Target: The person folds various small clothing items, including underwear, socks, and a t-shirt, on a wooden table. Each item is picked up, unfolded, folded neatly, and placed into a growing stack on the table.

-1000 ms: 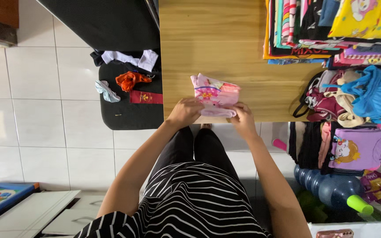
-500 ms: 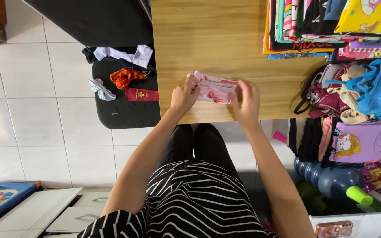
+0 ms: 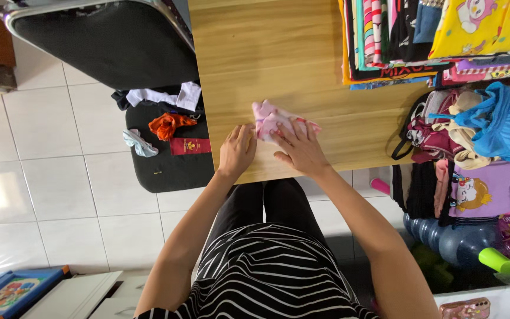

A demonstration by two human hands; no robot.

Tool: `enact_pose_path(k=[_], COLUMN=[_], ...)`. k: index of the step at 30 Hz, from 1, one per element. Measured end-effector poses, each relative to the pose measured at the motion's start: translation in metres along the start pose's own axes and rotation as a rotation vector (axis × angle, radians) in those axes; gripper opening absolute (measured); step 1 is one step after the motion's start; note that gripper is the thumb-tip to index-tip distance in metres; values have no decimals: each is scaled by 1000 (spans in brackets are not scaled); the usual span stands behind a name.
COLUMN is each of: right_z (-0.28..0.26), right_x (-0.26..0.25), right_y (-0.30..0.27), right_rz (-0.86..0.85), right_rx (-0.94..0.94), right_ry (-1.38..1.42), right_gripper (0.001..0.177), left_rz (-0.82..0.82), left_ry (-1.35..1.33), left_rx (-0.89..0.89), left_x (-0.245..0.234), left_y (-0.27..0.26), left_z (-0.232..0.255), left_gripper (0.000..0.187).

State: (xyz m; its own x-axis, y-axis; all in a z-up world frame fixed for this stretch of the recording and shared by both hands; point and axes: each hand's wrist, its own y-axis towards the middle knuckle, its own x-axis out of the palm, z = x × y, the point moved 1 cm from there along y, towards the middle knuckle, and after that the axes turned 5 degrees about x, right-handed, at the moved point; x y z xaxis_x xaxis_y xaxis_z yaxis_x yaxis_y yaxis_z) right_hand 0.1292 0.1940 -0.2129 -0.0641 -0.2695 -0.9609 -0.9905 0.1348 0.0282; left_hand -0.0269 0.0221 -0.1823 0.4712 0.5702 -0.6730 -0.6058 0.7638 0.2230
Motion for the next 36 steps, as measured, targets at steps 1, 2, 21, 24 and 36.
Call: enact_pose_path(k=[1, 2, 21, 24, 36], right_z=[1, 3, 76, 93, 80], right_x=[4, 7, 3, 3, -11], right_y=[3, 5, -74, -88, -89], right_rz=[0, 0, 112, 149, 98], right_rx=[48, 96, 831, 881, 822], right_ry=[-37, -74, -209, -232, -78], right_gripper=[67, 68, 80, 80, 77], left_rz=[-17, -34, -177, -186, -129], left_ry=[-12, -23, -82, -53, 41], left_rx=[-9, -20, 106, 113, 26], left_x=[0, 0, 38, 41, 27], left_y=[3, 5, 42, 39, 3], left_z=[-1, -1, 33, 38, 47], left_gripper=[24, 25, 27, 29, 32])
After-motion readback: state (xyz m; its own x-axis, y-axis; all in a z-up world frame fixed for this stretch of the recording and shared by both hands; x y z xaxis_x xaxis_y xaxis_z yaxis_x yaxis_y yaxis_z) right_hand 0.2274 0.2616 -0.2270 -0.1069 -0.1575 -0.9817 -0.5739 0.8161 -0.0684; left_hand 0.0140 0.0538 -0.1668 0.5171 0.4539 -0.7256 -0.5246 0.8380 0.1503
